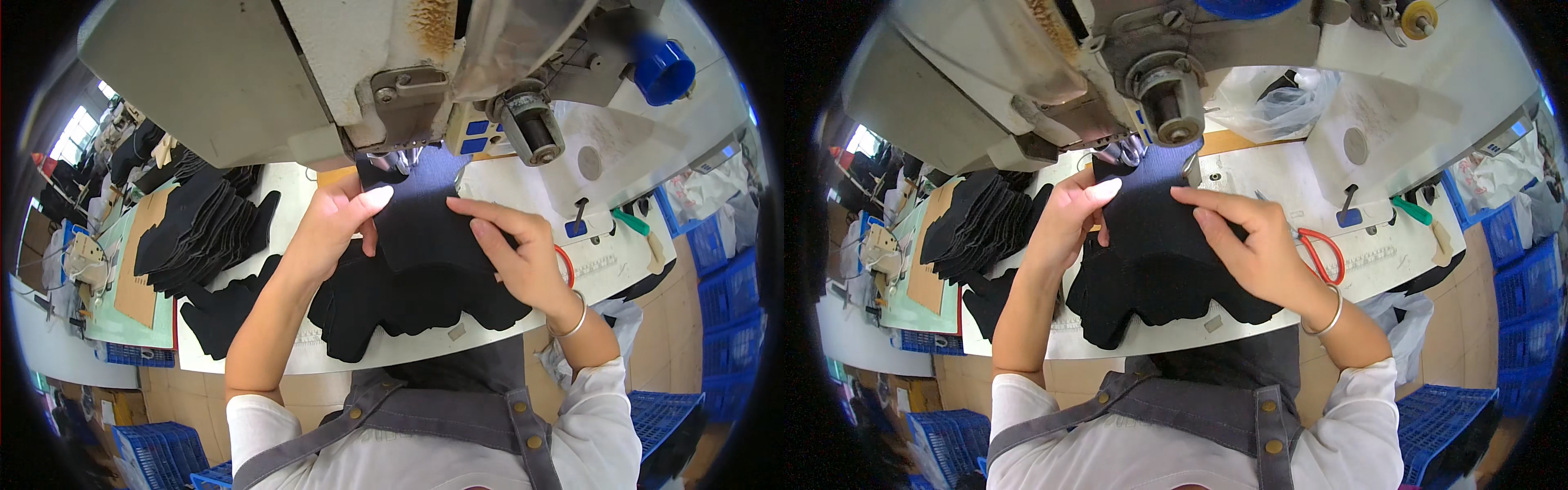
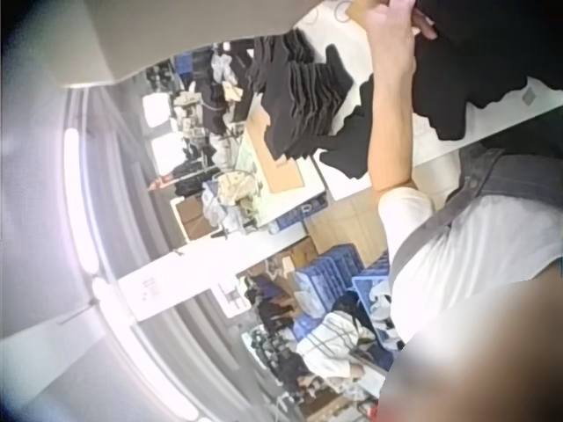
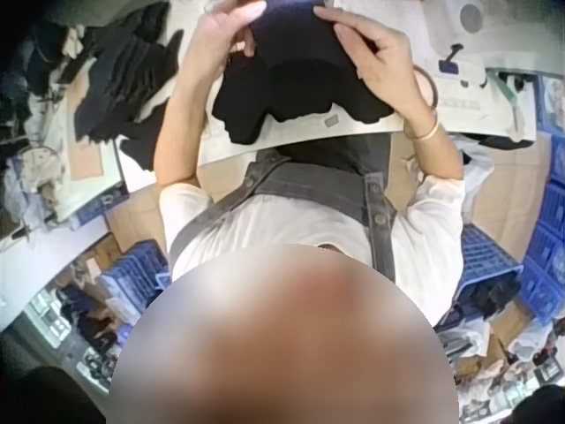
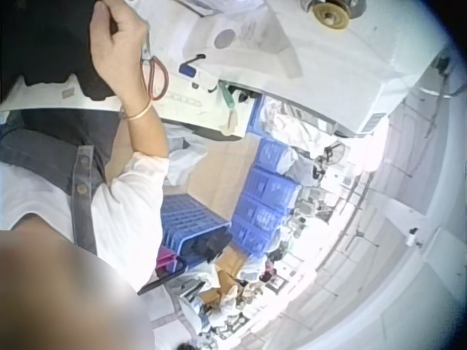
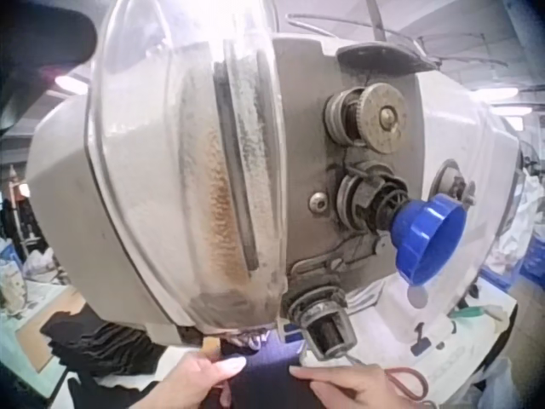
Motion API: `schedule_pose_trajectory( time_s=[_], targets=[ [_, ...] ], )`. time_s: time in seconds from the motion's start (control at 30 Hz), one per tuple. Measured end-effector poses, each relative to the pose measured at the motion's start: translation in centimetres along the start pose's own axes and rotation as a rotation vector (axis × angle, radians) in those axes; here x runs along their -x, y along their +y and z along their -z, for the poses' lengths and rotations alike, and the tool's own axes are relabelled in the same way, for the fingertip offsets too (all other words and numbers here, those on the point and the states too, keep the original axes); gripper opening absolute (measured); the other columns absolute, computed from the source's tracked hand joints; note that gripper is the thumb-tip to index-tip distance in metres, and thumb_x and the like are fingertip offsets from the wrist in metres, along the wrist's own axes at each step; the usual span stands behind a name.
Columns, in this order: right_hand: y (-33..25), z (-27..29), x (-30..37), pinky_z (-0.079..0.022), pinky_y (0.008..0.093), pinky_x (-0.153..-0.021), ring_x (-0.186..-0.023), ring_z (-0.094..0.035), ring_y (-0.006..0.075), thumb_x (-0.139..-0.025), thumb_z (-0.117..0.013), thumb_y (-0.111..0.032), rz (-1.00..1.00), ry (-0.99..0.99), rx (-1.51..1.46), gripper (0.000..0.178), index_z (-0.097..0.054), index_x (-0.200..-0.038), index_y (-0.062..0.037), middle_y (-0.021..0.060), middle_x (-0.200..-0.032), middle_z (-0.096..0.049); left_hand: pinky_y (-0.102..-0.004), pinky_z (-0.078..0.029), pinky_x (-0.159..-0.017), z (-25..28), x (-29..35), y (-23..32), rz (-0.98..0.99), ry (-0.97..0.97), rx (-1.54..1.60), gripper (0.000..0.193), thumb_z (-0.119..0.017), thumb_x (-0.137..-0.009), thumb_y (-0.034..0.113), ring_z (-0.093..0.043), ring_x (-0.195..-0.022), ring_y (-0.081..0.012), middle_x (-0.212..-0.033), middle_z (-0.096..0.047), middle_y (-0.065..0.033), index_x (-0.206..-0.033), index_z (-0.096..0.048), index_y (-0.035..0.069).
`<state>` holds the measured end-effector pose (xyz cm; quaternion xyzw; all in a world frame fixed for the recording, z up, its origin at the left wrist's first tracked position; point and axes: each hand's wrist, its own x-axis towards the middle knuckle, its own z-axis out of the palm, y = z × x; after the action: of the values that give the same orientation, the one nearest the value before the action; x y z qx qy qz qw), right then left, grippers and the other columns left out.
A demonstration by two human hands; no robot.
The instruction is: The person is using an industrial sewing machine to stitch together black fabric pieces for a shoe upper.
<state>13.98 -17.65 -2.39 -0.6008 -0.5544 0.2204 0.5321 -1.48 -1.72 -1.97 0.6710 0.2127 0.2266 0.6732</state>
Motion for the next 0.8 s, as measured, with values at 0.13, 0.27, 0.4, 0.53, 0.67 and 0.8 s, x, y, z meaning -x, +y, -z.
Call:
schedule_pose_trajectory(
  time_s=[0.13,0.27,0.4,0.53,0.67,0.8],
  targets=[
    [0.3,0.4,-1.1,-0.037,0.0191,-0.051,-0.053,-0.043,0.0044,-0.085,-0.049,-0.006,0.027,0.048,0.01,0.022,-0.059,-0.105,-0.0038,0.0019,-0.064,-0.056,-0.021,-0.039,-0.043,0.0,-0.5,-0.1,0.009,0.024,0.021,0.025,-0.054,-0.08,0.025,-0.047,-0.046,-0.0104,-0.067,-0.051,-0.0021,-0.093,-0.055,0.003],
    [1.4,0.7,-2.4,-0.034,0.0177,-0.044,-0.049,-0.041,0.0018,-0.085,-0.051,-0.008,0.003,0.128,-0.042,0.018,-0.061,-0.1,-0.0056,-0.002,-0.061,-0.051,-0.0216,-0.039,-0.044,-0.3,-0.7,-0.2,0.018,0.062,0.076,0.021,-0.054,-0.08,0.023,-0.048,-0.046,-0.0109,-0.067,-0.051,-0.0031,-0.089,-0.055,0.004],
    [1.9,1.6,-3.6,-0.035,0.0173,-0.041,-0.047,-0.043,0.0024,-0.085,-0.053,-0.016,-0.009,0.139,-0.052,0.016,-0.062,-0.094,-0.0055,-0.0022,-0.062,-0.052,-0.022,-0.039,-0.046,-0.8,-0.7,-0.6,-0.021,0.109,0.095,0.02,-0.054,-0.079,0.023,-0.048,-0.046,-0.0115,-0.067,-0.052,-0.0045,-0.085,-0.054,0.003],
    [2.6,2.3,-5.2,-0.039,0.0167,-0.044,-0.054,-0.047,0.002,-0.083,-0.056,-0.022,0.017,0.192,-0.09,0.021,-0.062,-0.091,-0.0041,-0.0017,-0.072,-0.058,-0.0225,-0.04,-0.047,-1.3,-0.6,-0.6,-0.042,0.104,0.107,0.022,-0.054,-0.079,0.024,-0.048,-0.046,-0.0119,-0.067,-0.053,-0.0058,-0.083,-0.054,0.002],
    [2.2,2.1,-5.7,-0.042,0.0175,-0.047,-0.06,-0.048,0.0024,-0.082,-0.057,-0.022,0.014,0.197,-0.12,0.021,-0.061,-0.09,-0.0025,-0.001,-0.076,-0.059,-0.0228,-0.04,-0.048,-1.1,-0.7,-1.0,-0.025,0.122,0.131,0.023,-0.053,-0.08,0.023,-0.049,-0.046,-0.0129,-0.067,-0.053,-0.007,-0.085,-0.053,0.001],
    [2.8,2.3,-6.0,-0.043,0.0179,-0.047,-0.061,-0.049,0.0026,-0.082,-0.056,-0.02,0.029,0.195,-0.136,0.02,-0.06,-0.09,-0.0018,-0.0009,-0.075,-0.059,-0.0229,-0.041,-0.048,-0.9,-1.0,-1.6,-0.009,0.109,0.204,0.023,-0.052,-0.08,0.023,-0.05,-0.046,-0.0136,-0.068,-0.054,-0.0083,-0.088,-0.052,0.001]
  ],
)
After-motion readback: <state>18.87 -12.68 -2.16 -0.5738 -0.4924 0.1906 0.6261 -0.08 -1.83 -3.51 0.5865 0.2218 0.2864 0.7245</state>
